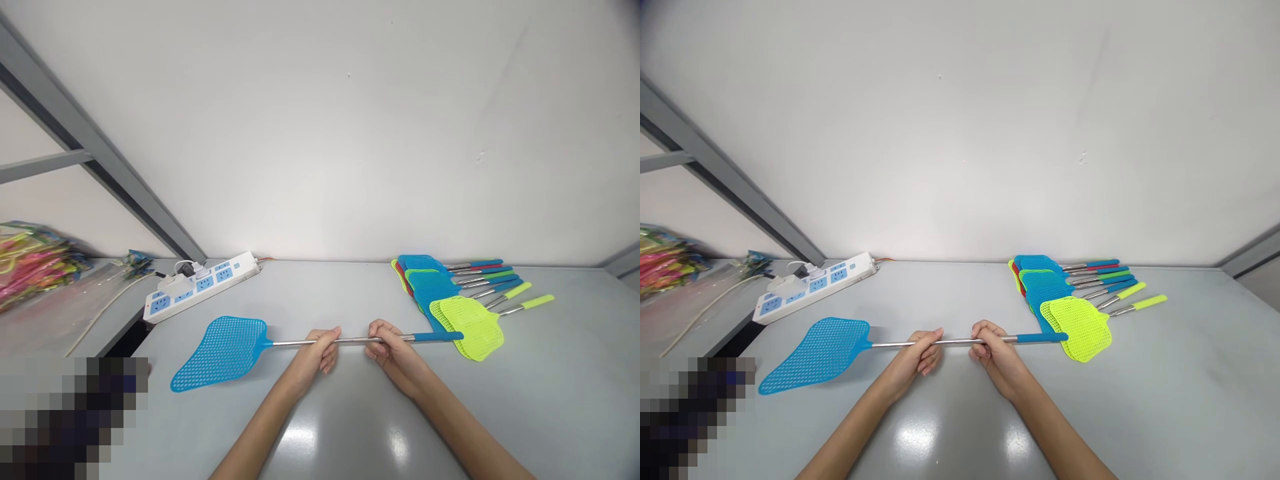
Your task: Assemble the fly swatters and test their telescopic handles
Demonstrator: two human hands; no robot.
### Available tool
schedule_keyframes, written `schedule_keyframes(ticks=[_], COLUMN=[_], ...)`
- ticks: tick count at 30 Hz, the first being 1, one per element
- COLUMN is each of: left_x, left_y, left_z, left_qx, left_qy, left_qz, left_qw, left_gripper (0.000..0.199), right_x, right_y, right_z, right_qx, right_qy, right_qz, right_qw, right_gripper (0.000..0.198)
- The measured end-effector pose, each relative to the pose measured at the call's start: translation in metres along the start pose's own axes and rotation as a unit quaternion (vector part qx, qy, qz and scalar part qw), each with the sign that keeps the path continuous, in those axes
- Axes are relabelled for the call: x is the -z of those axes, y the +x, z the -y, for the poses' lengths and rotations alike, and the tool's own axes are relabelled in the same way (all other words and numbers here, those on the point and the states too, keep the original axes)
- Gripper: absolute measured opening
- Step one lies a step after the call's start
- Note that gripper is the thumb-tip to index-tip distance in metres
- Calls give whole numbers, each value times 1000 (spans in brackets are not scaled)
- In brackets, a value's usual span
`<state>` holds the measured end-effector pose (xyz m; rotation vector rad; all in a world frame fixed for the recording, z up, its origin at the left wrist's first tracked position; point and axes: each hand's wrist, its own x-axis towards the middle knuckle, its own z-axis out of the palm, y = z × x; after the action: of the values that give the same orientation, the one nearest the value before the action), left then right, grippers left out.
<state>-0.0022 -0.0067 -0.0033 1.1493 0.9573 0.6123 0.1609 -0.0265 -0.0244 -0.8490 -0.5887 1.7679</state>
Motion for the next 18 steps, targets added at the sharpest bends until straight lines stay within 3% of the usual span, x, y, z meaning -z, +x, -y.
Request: schedule_keyframes(ticks=[9,18], left_x=[-11,-19], left_y=[0,-1], left_z=[0,6], left_qx=[-39,-58], left_qy=[80,31], left_qz=[4,49], left_qw=[996,997], left_gripper=[40,43], right_x=[-8,-26], right_y=[-5,-11], right_z=[-6,-11], right_qx=[-25,-17], right_qy=[7,25], right_qz=[27,81], right_qw=[999,996], right_gripper=[6,12])
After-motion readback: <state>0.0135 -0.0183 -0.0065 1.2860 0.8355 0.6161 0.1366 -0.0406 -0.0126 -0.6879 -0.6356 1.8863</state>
